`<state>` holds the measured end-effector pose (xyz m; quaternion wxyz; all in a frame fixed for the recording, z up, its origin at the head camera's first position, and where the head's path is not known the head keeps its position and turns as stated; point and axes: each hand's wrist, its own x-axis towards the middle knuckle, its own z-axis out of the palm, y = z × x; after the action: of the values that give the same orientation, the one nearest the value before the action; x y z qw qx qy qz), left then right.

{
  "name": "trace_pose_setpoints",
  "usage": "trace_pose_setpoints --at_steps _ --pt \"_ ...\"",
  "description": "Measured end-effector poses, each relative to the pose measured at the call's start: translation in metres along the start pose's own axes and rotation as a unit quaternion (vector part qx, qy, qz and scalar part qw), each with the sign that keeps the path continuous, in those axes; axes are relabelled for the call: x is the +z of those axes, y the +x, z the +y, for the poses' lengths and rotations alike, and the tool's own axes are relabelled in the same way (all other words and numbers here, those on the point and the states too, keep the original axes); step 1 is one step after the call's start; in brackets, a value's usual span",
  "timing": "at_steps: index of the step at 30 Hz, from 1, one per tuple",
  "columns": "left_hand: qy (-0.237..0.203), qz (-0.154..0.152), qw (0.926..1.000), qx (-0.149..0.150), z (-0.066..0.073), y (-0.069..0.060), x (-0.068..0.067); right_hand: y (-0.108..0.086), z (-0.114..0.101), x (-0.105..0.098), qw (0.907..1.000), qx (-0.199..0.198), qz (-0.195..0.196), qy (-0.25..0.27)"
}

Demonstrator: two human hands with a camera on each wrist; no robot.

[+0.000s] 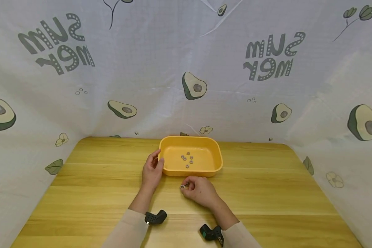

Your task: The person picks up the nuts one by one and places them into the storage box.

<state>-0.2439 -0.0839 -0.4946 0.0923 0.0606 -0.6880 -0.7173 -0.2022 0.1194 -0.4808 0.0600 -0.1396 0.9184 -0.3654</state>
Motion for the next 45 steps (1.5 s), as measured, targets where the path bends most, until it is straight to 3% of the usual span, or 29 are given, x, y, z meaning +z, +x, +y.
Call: trace_pose_setpoints --at_steps 20,26,34,41,45 --pt "0.006 0.005 0.9999 -0.008 -0.005 -0.001 -0.003 -0.002 -0.006 -0.012 0.9962 0.016 -0.023 0.082" --pt "0.012 0.007 0.9999 -0.005 -0.005 0.000 -0.002 -0.004 -0.010 -0.021 0.9975 0.025 -0.003 0.066" --pt "0.004 0.002 1.0000 -0.003 -0.006 0.001 -0.001 -0.006 -0.017 -0.035 0.9951 0.035 0.022 0.089" --pt "0.005 -0.003 1.0000 -0.001 -0.004 0.002 0.000 -0.002 -0.021 -0.052 0.9922 0.043 0.088 0.077" --pt "0.002 0.000 1.0000 -0.003 -0.003 0.003 0.000 0.008 -0.021 -0.062 0.9918 0.047 0.106 0.055"
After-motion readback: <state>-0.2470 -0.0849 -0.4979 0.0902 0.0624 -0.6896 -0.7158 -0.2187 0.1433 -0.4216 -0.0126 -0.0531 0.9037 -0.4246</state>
